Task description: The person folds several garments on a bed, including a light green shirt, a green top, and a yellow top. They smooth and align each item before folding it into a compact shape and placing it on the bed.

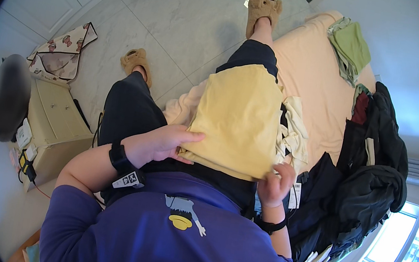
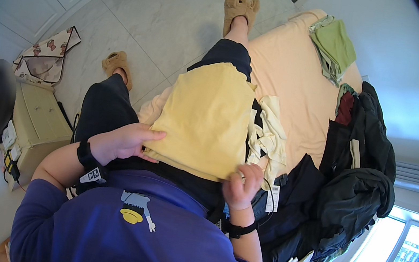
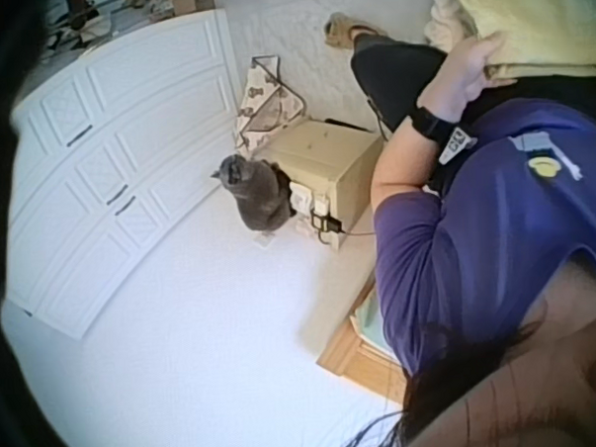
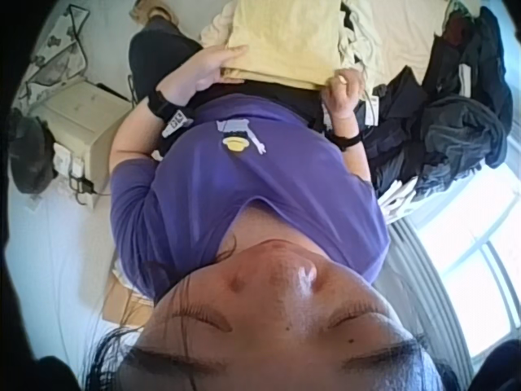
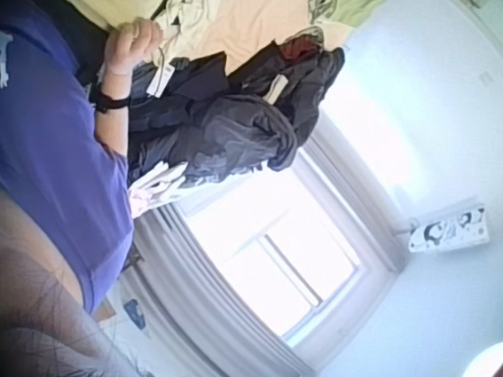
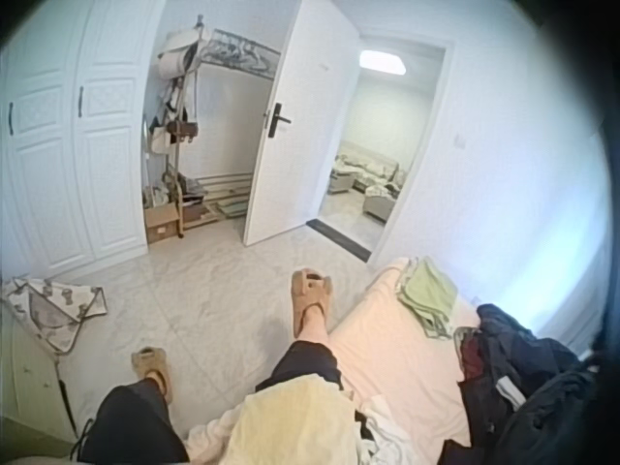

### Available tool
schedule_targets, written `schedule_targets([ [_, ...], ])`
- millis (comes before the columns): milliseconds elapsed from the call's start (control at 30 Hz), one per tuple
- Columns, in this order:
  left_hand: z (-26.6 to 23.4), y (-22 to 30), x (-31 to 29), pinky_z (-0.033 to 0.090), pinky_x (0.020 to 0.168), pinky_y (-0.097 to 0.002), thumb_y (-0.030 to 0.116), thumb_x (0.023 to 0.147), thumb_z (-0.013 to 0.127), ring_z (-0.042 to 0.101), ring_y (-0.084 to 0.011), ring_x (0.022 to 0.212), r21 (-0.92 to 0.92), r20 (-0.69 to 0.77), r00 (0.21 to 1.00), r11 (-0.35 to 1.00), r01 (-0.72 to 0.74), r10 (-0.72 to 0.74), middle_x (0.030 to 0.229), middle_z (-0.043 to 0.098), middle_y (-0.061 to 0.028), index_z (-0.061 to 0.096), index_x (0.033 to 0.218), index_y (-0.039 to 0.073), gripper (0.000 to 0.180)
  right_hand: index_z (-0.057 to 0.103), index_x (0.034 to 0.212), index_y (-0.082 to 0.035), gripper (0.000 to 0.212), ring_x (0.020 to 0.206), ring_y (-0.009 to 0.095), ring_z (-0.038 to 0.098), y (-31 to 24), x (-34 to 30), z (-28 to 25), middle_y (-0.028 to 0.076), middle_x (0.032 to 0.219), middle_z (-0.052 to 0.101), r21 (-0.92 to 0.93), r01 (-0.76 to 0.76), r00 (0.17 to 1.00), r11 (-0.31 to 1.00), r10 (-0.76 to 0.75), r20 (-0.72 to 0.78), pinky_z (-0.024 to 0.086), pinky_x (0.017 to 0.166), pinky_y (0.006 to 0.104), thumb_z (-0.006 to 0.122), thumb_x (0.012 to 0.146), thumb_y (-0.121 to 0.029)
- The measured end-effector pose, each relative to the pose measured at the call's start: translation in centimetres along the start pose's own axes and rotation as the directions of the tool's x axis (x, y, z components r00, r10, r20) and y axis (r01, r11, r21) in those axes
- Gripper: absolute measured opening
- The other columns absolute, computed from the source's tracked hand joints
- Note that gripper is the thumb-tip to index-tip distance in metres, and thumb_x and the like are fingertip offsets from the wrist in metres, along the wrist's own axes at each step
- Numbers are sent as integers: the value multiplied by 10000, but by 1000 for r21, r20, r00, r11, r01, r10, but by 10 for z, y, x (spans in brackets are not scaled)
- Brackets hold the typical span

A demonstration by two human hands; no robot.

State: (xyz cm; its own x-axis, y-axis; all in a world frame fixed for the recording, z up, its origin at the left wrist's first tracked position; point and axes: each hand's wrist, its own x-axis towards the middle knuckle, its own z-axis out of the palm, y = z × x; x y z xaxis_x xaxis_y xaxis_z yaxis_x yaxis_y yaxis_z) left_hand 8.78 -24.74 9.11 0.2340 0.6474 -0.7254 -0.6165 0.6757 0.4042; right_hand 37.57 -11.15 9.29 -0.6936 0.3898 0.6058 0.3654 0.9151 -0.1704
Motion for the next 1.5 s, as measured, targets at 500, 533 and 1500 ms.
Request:
schedule_targets([
  [500, -3, -21, 18, 512, 866, -346, 142, 881, 607, 608, -201, 1030, 5, -4, 992, 992, -125, 125, 1149, 608, -88, 515, 1238, 12, 392, 541, 877, -27, 259, 780, 302, 505, 15, -42, 16, 147, 912, 492, 44, -366, 930, 930, 367, -14, 437, 665, 355, 696, 670, -11],
  [533, -5, -21, 19, 513, 865, -345, 127, 875, 605, 613, -207, 1023, -15, 16, 988, 988, -157, 157, 1151, 607, -91, 514, 1241, 16, 394, 539, 872, -27, 254, 780, 298, 504, 16, -44, 12, 146, 912, 489, 41, -341, 937, 939, 343, -65, 435, 665, 350, 696, 672, -17],
  [1500, -39, 106, 117, 520, 875, -373, 146, 881, 635, 629, -218, 1012, -105, -124, 899, 896, -432, 420, 1136, 623, -99, 516, 1181, 18, 347, 472, 1283, -17, 460, 1169, 223, 507, 92, 6, -16, 83, 1234, 532, 503, -863, 505, 49, 134, 853, 421, 985, 393, 594, 904, -247],
])
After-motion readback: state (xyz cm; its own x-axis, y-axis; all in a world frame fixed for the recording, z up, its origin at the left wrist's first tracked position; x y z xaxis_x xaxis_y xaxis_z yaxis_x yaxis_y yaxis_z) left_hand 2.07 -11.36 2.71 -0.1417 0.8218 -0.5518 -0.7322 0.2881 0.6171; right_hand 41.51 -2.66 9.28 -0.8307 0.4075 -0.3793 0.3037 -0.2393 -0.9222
